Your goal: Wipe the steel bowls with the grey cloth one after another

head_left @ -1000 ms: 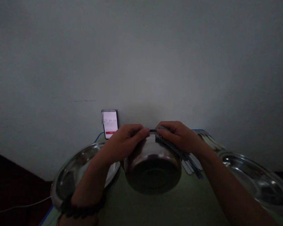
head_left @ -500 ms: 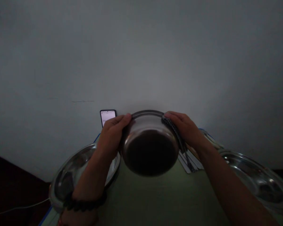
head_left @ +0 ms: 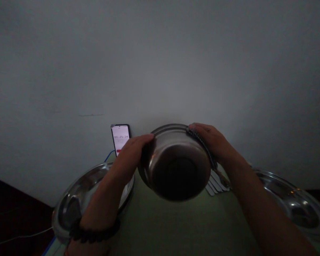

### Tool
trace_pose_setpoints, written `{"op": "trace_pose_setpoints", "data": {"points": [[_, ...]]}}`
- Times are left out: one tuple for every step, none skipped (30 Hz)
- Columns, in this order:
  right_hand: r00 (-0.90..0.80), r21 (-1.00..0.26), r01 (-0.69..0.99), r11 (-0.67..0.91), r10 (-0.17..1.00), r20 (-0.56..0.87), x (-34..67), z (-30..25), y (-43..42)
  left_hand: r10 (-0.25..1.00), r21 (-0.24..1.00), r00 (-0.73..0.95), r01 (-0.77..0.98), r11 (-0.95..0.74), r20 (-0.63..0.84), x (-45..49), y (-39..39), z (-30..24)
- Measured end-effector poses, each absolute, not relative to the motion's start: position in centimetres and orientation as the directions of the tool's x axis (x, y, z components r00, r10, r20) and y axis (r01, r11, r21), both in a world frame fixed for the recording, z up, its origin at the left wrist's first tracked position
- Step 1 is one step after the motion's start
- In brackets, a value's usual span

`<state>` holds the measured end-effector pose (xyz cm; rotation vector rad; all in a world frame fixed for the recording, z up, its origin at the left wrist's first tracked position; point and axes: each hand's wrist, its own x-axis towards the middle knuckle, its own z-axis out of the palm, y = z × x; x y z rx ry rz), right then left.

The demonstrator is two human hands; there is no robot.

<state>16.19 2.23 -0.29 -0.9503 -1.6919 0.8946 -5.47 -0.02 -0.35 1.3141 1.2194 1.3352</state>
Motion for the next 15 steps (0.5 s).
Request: {"op": "trace_pose_setpoints", "data": {"points": [[-0.324,-0.874,0.214,0.437,0.875,0.359,16.1,-0.3,2.0,0.992,0.987,0.046,0.100,-0.124,0.120,-5.5,-0.3,-0.3],[-0.401,-0.860,0.242,0.449,0.853,0.333,15.9,-0.3,1.8,0.984,0.980,0.143,0.153,-0.124,0.102,-5.5,-0.5,-0.2],[-0.455,-0.845,0.267,0.464,0.833,0.314,15.6,-0.4,1.6,0.971,0.972,0.222,0.193,-0.132,0.088,-5.5,-0.7,-0.2],[-0.486,-0.829,0.287,0.479,0.819,0.305,15.3,-0.4,1.5,0.959,0.968,0.271,0.209,-0.142,0.082,-5.5,-0.8,-0.2],[-0.496,-0.817,0.296,0.494,0.811,0.311,15.0,-0.5,1.4,0.955,0.969,0.286,0.199,-0.145,0.084,-5.5,-0.9,-0.2],[-0.492,-0.810,0.294,0.508,0.807,0.327,14.8,-0.5,1.3,0.954,0.975,0.288,0.174,-0.138,0.084,-5.5,-1.0,-0.2],[-0.479,-0.808,0.286,0.514,0.808,0.345,14.6,-0.6,1.3,0.956,0.983,0.283,0.136,-0.125,0.082,-5.5,-0.9,-0.2],[-0.460,-0.813,0.272,0.514,0.812,0.360,14.5,-0.6,1.4,0.959,0.990,0.274,0.096,-0.107,0.077,-5.6,-0.9,-0.2],[-0.438,-0.825,0.248,0.508,0.818,0.373,14.4,-0.7,1.5,0.965,0.994,0.253,0.056,-0.091,0.074,-5.6,-0.8,-0.2],[-0.411,-0.842,0.216,0.495,0.828,0.382,14.3,-0.8,1.6,0.972,0.997,0.225,0.017,-0.073,0.068,-5.5,-0.8,-0.2],[-0.377,-0.861,0.179,0.476,0.842,0.387,14.3,-0.9,1.8,0.980,0.998,0.190,-0.023,-0.057,0.060,-5.5,-0.7,-0.2],[-0.332,-0.881,0.136,0.453,0.859,0.391,14.3,-1.0,1.9,0.988,0.997,0.146,-0.063,-0.045,0.054,-5.4,-0.6,-0.1],[-0.278,-0.897,0.090,0.433,0.876,0.395,14.4,-1.1,2.1,0.995,0.994,0.089,-0.104,-0.041,0.050,-5.4,-0.6,-0.1],[-0.214,-0.909,0.043,0.414,0.893,0.396,14.3,-1.2,2.3,0.999,0.988,0.023,-0.148,-0.043,0.047,-5.3,-0.5,-0.1],[-0.143,-0.918,0.000,0.397,0.908,0.393,14.3,-1.3,2.5,0.998,0.980,-0.050,-0.194,-0.054,0.045,-5.2,-0.4,-0.2]]}}
